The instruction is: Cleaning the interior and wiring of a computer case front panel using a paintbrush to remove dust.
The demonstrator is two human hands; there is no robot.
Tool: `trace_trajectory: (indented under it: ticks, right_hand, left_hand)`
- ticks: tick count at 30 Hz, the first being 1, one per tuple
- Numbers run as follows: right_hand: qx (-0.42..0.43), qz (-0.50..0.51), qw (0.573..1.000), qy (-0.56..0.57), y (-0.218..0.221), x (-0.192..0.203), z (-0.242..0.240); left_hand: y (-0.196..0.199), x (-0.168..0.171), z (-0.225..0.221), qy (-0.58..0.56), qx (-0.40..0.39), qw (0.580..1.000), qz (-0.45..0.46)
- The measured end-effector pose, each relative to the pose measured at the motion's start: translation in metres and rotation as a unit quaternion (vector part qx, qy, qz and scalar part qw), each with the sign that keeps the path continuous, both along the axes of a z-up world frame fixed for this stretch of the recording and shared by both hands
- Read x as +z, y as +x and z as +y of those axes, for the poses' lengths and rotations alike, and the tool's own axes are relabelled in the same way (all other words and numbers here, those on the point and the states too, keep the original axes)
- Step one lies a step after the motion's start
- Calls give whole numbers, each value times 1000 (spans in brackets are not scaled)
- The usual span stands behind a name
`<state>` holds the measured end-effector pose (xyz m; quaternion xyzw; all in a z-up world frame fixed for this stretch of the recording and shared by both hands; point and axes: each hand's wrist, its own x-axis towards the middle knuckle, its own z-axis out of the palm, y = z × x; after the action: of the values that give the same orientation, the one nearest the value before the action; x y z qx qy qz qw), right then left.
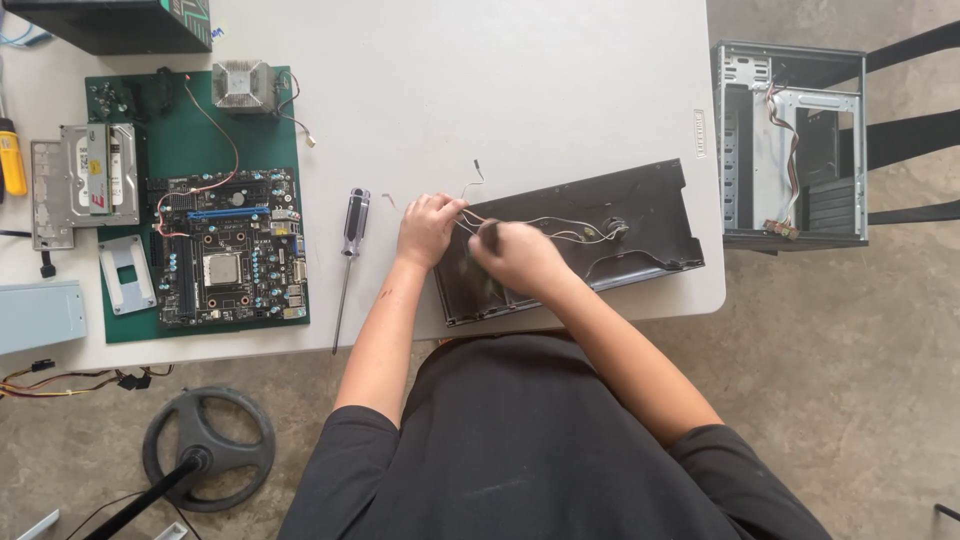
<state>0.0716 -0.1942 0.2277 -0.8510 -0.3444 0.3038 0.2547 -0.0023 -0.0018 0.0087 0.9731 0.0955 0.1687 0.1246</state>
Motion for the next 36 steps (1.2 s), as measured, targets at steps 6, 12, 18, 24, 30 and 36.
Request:
trace_trajectory:
  ticks: [6,12,18,24,30,36]
  right_hand:
    - [7,32,999,-13,-10,0,-34]
    - [-10,-26,1000,0,-5,-14,-40]
    - [-58,-92,991,75,8,-23,-40]
    - [-54,-125,986,94,15,-24,-59]
    - [21,-300,949,93,12,-45,-79]
    - [-25,-260,964,54,31,-18,-104]
  left_hand:
    - [-1,8,-2,-8,1,1000,26]
    - [-1,5,-3,-1,7,999,37]
    - [-1,9,-3,-19,4,998,60]
    - [-2,55,-13,-54,11,998,43]
    - [-41,106,-61,-204,172,962,50]
    - [-57,41,-80,-165,218,956,105]
